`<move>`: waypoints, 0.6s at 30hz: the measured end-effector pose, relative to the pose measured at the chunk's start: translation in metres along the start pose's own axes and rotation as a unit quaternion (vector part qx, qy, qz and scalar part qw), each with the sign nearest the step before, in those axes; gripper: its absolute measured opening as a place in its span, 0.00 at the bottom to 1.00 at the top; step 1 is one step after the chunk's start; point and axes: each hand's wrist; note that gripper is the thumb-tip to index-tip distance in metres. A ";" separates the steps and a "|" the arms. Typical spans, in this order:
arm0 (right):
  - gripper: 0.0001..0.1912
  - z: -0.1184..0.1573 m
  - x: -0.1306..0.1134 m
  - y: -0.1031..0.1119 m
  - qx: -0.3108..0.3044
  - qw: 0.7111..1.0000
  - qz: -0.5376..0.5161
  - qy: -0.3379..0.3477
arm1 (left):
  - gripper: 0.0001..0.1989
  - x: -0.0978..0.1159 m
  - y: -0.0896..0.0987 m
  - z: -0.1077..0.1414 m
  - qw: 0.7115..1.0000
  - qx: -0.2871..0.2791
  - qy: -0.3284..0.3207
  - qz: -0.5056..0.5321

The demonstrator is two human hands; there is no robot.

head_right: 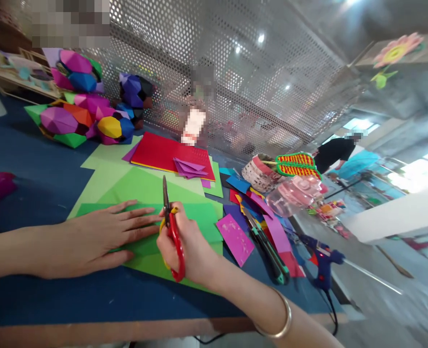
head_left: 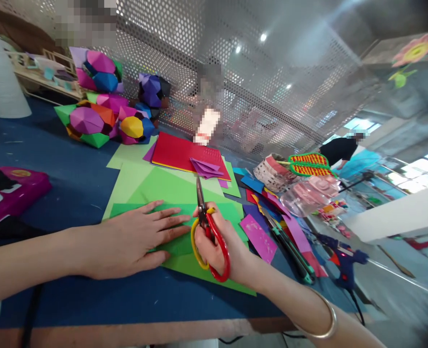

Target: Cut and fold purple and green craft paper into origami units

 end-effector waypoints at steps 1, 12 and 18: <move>0.12 0.000 0.001 0.004 0.009 1.000 0.005 -0.005 | 0.30 0.000 0.001 -0.001 1.000 -0.007 0.000 0.000; 0.16 -0.003 0.027 0.068 0.119 0.989 -0.016 -0.088 | 0.31 -0.004 -0.002 0.000 0.999 -0.035 0.005 -0.007; 0.15 0.003 0.033 0.096 0.186 0.980 0.027 -0.066 | 0.34 -0.010 -0.008 0.005 0.999 -0.016 -0.015 -0.027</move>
Point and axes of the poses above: each hand's wrist, its own z-axis away from the middle knuckle, its own y-axis out of the back of the hand, x = y × z, and after that the axes turned 13 degrees about x, right-handed
